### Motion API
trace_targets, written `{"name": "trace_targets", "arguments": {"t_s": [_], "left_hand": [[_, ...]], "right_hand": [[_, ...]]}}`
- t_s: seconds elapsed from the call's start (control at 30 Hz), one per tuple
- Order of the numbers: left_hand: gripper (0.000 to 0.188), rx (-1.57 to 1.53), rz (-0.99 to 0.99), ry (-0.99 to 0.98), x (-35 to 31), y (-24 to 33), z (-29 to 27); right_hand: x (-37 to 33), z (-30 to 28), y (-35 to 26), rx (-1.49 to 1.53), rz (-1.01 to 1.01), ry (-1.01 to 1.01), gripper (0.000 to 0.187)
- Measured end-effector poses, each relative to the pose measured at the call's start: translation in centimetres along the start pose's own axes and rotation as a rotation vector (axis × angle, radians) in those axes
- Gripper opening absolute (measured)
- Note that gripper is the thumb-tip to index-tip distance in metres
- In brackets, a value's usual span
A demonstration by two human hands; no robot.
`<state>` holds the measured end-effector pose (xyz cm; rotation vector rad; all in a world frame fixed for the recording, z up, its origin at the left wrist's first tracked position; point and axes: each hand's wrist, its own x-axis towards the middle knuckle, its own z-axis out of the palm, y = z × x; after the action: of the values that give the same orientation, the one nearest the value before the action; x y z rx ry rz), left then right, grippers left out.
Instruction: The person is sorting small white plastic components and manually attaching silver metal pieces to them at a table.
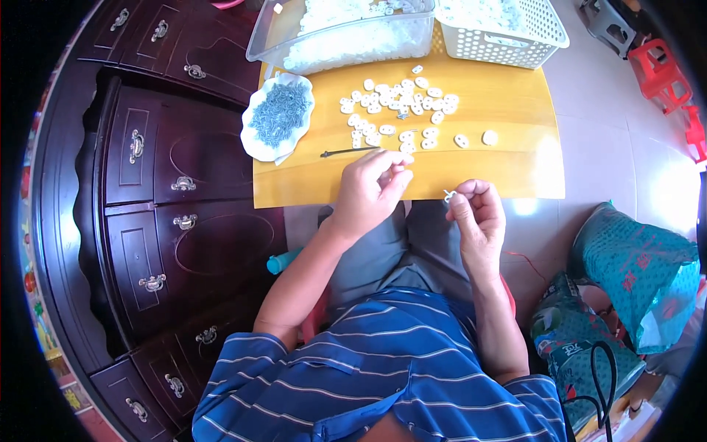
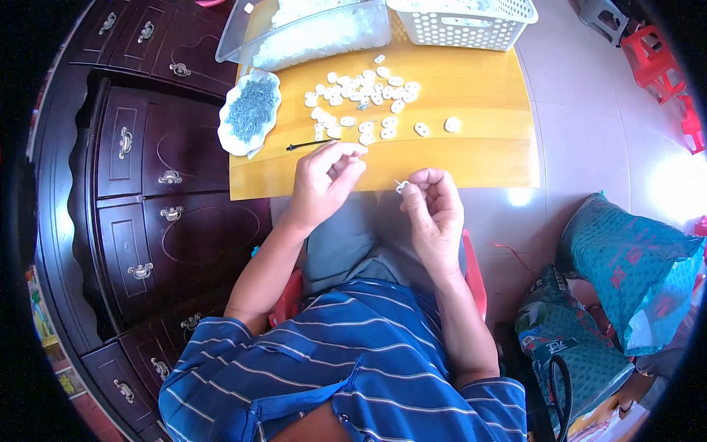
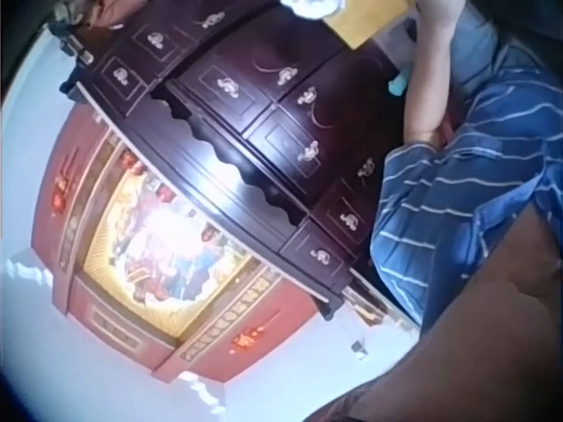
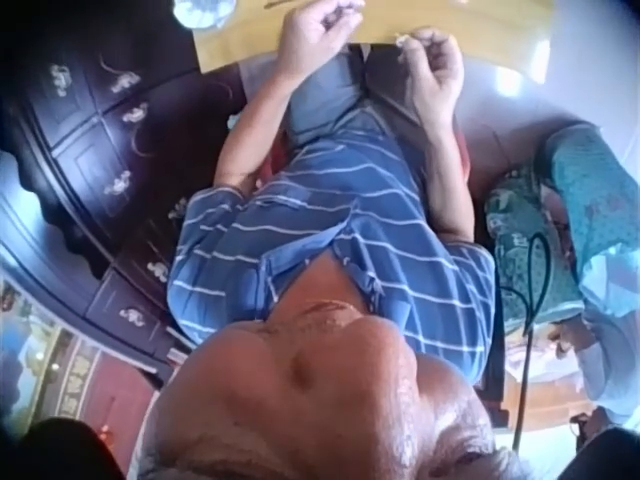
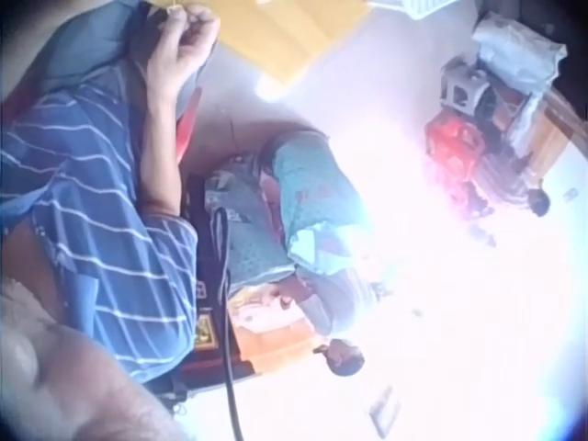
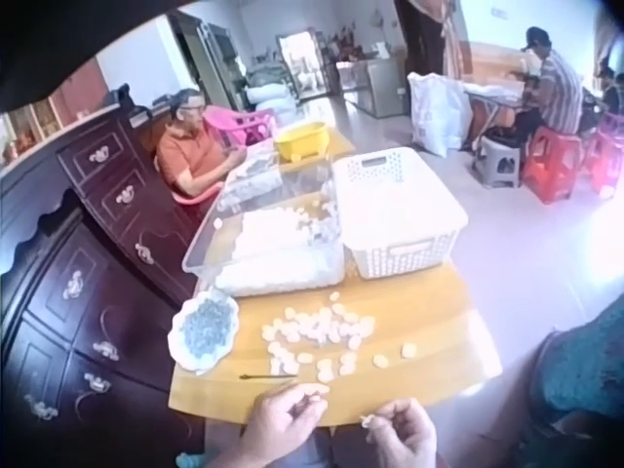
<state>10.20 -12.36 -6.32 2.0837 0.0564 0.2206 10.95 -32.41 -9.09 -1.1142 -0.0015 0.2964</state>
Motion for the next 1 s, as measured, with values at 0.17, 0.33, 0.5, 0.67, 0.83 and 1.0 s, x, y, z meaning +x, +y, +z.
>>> {"name": "trace_targets", "arguments": {"t_s": [0.17, 0.33, 0.5, 0.67, 0.83, 1.0], "left_hand": [[0.014, 0.425, 0.283, 0.076, 2.6, -0.2, 1.1], [0.010, 0.526, 0.337, 0.072, 4.4, -0.1, 2.4], [0.008, 0.604, 0.356, 0.015, 4.6, -0.5, 2.8], [0.004, 0.694, 0.417, 0.017, 4.9, -0.4, 3.1], [0.003, 0.410, 0.288, -0.005, 4.0, 1.1, 2.5], [0.002, -0.089, -0.066, -0.085, 1.4, 1.9, 2.3]], "right_hand": [[0.1, -0.1, -0.4, 0.044, 0.022, 0.014, 0.011], [0.2, -0.2, -0.6, 0.048, 0.041, 0.028, 0.010], [0.3, -0.2, -0.8, 0.079, 0.068, 0.048, 0.011], [0.3, -0.4, -0.9, 0.076, 0.078, 0.050, 0.011], [0.3, -0.6, -0.7, 0.082, 0.069, 0.052, 0.012], [0.2, -0.6, -0.6, 0.082, 0.065, 0.055, 0.015]]}}
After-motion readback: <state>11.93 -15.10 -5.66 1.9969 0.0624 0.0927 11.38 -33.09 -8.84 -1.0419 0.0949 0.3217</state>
